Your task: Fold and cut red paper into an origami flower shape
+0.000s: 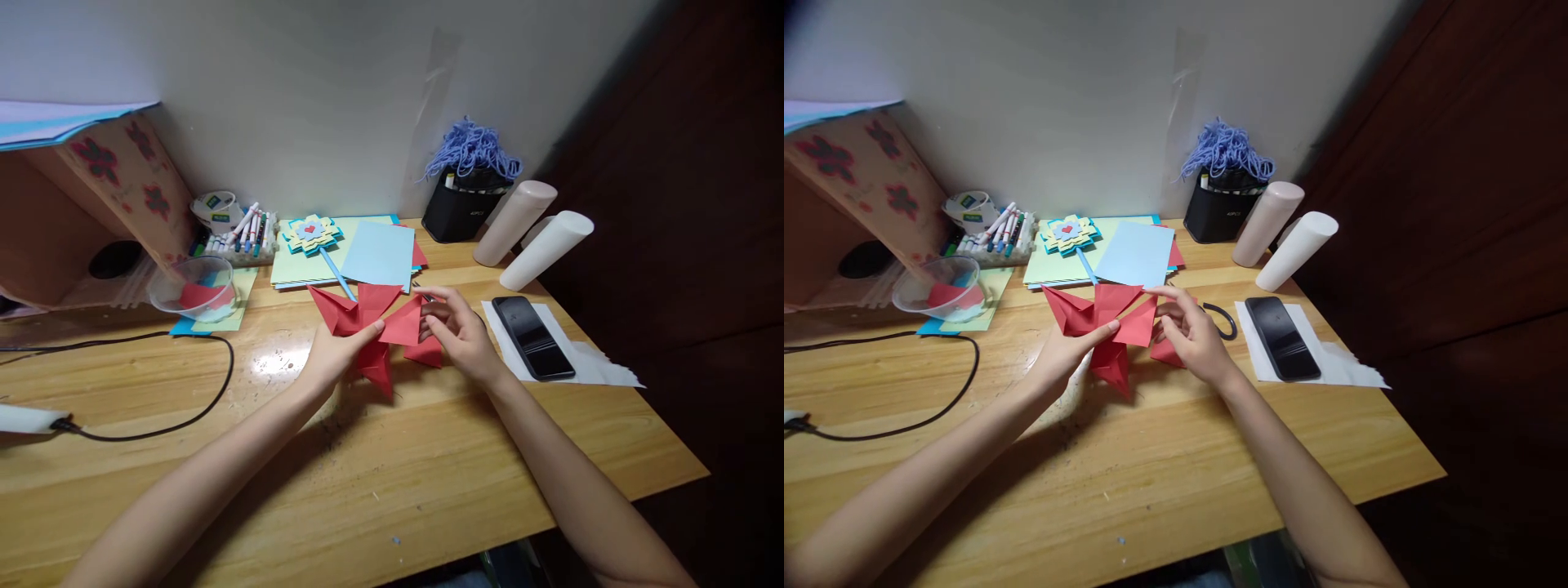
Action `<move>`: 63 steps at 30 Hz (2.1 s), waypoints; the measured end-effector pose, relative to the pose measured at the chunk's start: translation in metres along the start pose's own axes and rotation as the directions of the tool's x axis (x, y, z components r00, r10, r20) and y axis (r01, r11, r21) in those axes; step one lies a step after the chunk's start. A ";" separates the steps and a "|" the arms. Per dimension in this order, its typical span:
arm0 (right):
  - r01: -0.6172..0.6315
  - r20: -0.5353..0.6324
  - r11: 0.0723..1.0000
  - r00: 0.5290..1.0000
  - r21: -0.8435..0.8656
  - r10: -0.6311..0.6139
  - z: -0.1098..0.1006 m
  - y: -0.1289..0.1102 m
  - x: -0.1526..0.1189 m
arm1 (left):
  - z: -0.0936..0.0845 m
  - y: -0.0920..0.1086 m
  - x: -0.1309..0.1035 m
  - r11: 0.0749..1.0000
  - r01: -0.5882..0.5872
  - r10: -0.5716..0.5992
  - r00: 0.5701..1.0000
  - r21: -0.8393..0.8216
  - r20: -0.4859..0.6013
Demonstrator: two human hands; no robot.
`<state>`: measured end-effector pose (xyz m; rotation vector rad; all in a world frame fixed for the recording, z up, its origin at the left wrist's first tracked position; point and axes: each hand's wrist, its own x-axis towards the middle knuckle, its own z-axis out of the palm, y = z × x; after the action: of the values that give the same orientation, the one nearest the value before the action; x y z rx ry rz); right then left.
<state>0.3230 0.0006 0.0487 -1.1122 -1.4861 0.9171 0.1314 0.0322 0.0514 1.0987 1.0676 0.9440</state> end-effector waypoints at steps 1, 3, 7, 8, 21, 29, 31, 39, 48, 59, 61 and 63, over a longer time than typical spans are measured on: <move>0.038 0.048 0.998 0.998 -0.046 -0.036 -0.002 0.000 0.000 | -0.001 0.001 0.001 1.000 -0.002 0.002 1.000 -0.005 -0.002; 0.141 0.112 0.975 0.986 -0.171 -0.123 -0.005 -0.001 0.000 | -0.002 0.004 0.001 1.000 -0.009 0.010 1.000 -0.020 0.013; 0.264 0.125 0.913 0.964 -0.311 -0.236 -0.004 0.000 0.000 | -0.001 0.006 -0.001 0.999 -0.017 0.018 0.999 -0.035 0.033; 0.261 0.096 0.913 0.965 -0.314 -0.242 -0.002 0.001 0.000 | 0.000 0.006 -0.001 0.999 -0.014 0.015 0.999 -0.031 0.033; -0.052 -0.161 0.999 0.986 0.014 0.054 0.022 0.008 -0.003 | 0.002 0.000 -0.002 0.992 -0.105 0.104 0.994 0.065 0.020; -0.091 -0.220 0.996 0.971 0.016 0.092 0.026 0.002 -0.005 | 0.004 0.005 -0.005 0.995 -0.088 0.086 0.995 0.041 0.042; -0.091 -0.232 0.996 0.969 -0.013 0.085 0.026 0.002 -0.005 | 0.005 0.006 -0.006 0.995 -0.090 0.088 0.994 0.029 0.066; -0.076 -0.243 0.997 0.968 -0.027 0.068 0.027 0.002 -0.007 | 0.005 0.002 -0.005 0.989 -0.127 0.119 0.986 0.069 0.116; -0.123 -0.281 0.983 0.947 0.135 0.157 0.030 0.001 -0.007 | 0.006 -0.001 -0.005 0.980 -0.159 0.152 0.986 0.117 0.071; -0.150 -0.319 0.909 0.904 0.389 0.286 0.037 0.003 -0.006 | 0.008 0.002 -0.009 0.990 -0.139 0.135 0.988 0.038 0.077; -0.186 -0.235 0.890 0.924 0.417 0.303 0.038 0.004 -0.006 | 0.007 0.000 -0.008 0.987 -0.158 0.155 0.986 0.037 0.067; -0.211 -0.190 0.888 0.932 0.408 0.309 0.038 0.004 -0.006 | 0.006 -0.003 -0.007 0.984 -0.177 0.175 0.983 0.038 0.054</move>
<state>0.2868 -0.0038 0.0358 -1.1033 -0.9113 1.1500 0.1361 0.0237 0.0508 1.2616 0.9647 1.0309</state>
